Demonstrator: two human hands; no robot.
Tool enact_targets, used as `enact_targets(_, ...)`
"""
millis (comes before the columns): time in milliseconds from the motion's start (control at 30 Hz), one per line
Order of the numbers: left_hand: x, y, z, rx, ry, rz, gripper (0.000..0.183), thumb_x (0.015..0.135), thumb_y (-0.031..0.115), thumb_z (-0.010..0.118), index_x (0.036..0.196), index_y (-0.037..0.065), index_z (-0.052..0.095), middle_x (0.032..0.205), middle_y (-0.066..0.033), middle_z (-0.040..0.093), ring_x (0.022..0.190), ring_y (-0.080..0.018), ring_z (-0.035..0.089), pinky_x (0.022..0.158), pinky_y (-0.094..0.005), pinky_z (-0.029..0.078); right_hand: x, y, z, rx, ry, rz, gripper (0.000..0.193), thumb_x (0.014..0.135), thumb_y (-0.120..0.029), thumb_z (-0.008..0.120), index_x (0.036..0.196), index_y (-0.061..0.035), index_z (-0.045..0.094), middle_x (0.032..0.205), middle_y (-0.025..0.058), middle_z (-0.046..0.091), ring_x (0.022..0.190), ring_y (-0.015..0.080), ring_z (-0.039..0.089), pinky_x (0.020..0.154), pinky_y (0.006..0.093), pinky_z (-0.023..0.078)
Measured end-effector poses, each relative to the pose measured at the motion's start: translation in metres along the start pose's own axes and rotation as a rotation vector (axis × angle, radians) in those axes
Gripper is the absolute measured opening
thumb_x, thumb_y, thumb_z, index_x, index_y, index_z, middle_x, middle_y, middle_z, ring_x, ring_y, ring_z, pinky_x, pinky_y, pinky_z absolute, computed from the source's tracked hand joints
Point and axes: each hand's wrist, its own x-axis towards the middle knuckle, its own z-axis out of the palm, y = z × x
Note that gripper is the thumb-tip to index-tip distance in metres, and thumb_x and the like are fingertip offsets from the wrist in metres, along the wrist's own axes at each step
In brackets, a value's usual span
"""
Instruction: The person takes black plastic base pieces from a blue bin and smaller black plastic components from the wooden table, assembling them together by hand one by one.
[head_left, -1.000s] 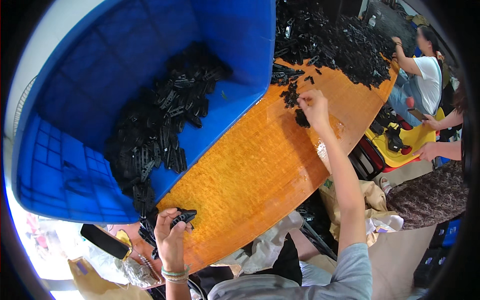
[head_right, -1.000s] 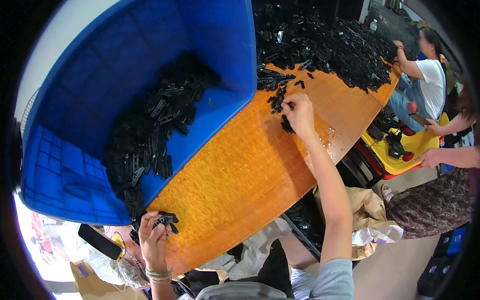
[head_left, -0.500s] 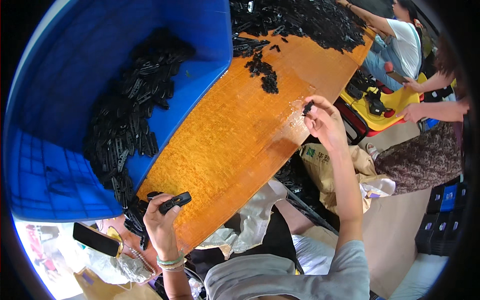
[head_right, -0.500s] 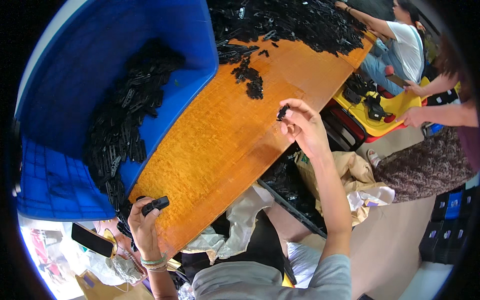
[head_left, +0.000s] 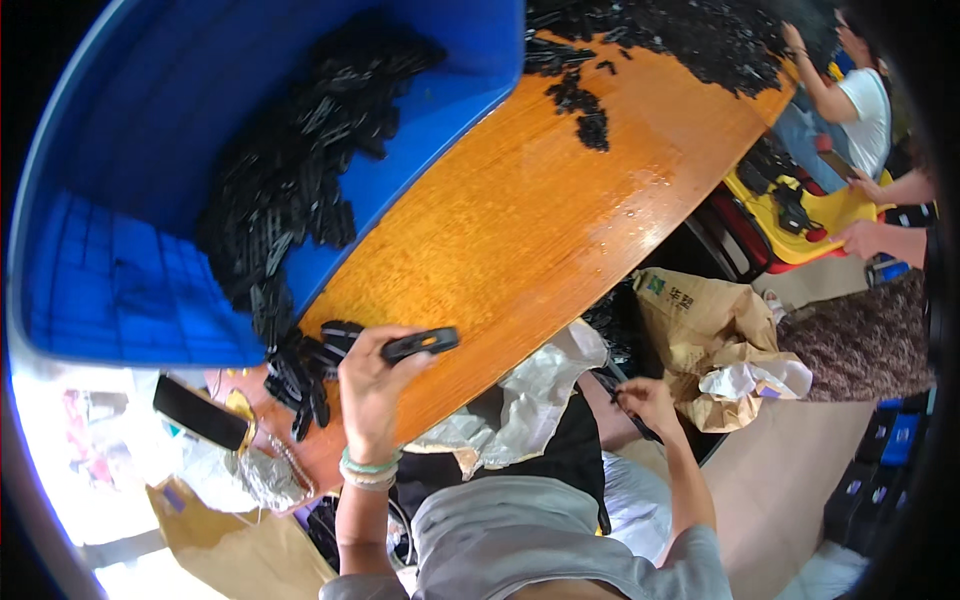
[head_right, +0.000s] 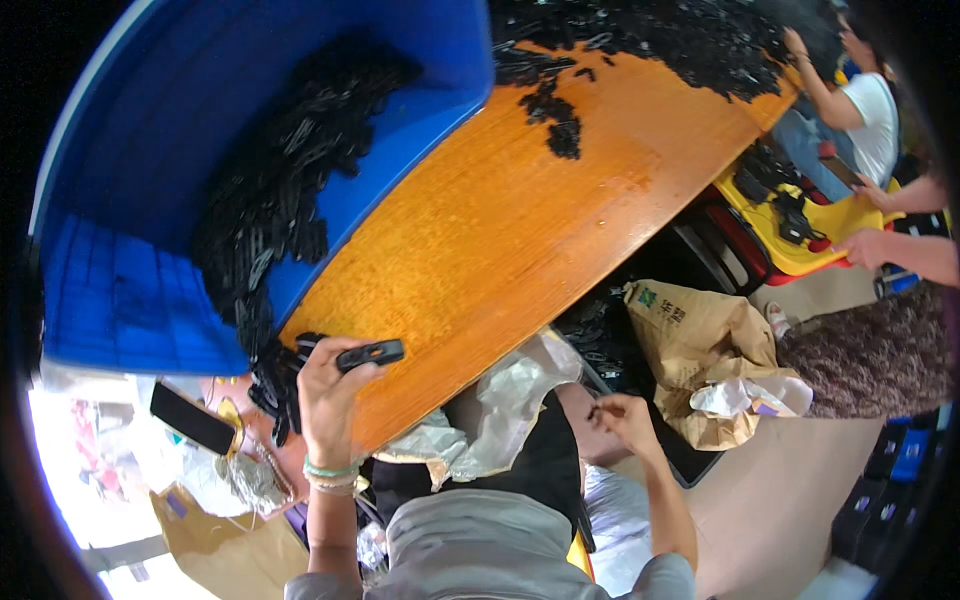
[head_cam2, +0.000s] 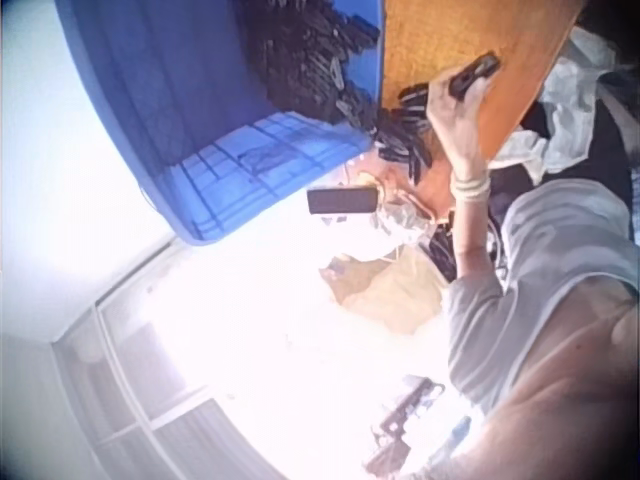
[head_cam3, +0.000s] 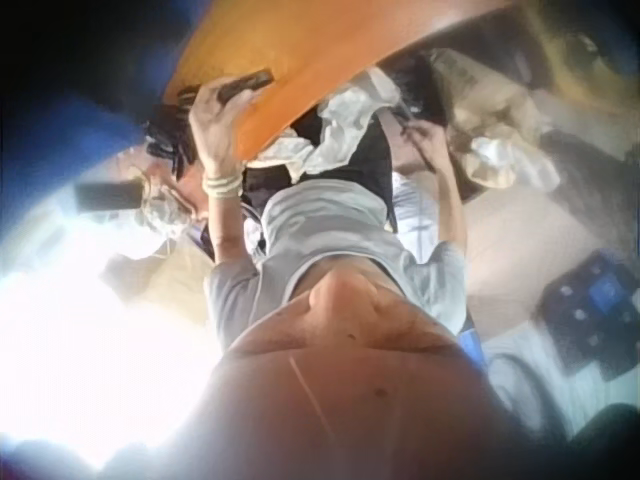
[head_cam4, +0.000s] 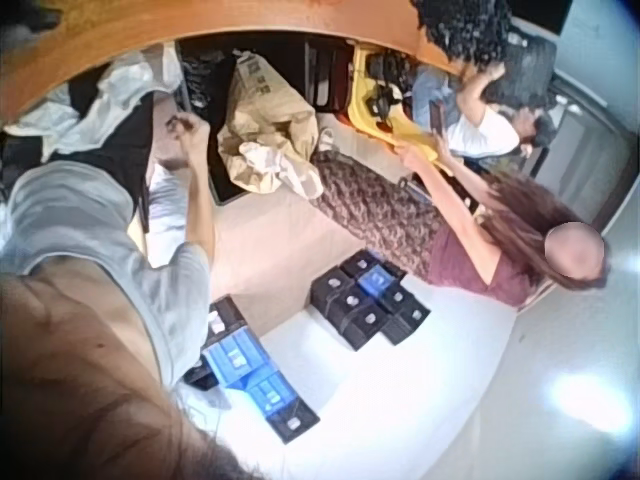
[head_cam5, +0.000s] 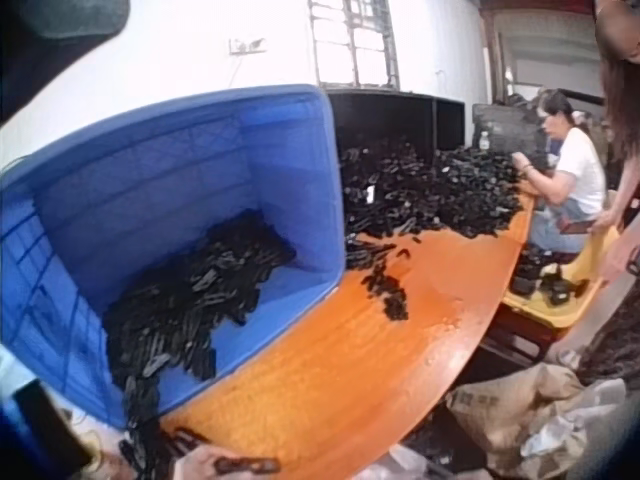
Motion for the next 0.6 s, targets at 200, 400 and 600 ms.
enact_targets(200, -0.012, -0.007, 0.018, 0.099, -0.016, 0.085, 0.027, 0.073, -0.009, 0.066, 0.096, -0.003, 0.055, 0.094, -0.007, 0.061, 0.085, -0.0106, 0.058, 0.077, -0.0229, 0.047, -0.01, -0.114, 0.103, 0.343, -0.065, -0.436, 0.014, 0.08, 0.006, 0.058, 0.094, 0.0045, 0.061, 0.084, 0.008, 0.062, 0.072, 0.0105, 0.059, 0.062, 0.0212, 0.047)
enact_targets(400, -0.025, -0.017, 0.038, 0.105, -0.036, 0.041, 0.027, 0.075, -0.002, 0.068, 0.098, -0.004, 0.053, 0.088, -0.0064, 0.061, 0.079, -0.0109, 0.059, 0.074, -0.0235, 0.049, -0.007, -0.148, 0.157, 0.461, -0.035, -0.552, 0.018, 0.082, 0.006, 0.059, 0.099, 0.006, 0.06, 0.094, 0.0126, 0.063, 0.08, 0.0131, 0.062, 0.071, 0.0234, 0.05)
enact_targets(600, -0.025, -0.022, 0.037, -0.087, -0.164, -0.066, 0.031, 0.081, -0.008, 0.058, 0.11, -0.005, 0.05, 0.099, -0.0114, 0.059, 0.093, -0.0152, 0.059, 0.08, -0.0265, 0.049, -0.004, -0.151, 0.154, 0.367, 0.019, -0.58, 0.018, 0.081, 0.004, 0.061, 0.099, 0.0059, 0.062, 0.094, 0.0094, 0.063, 0.082, 0.0109, 0.058, 0.072, 0.0215, 0.046)
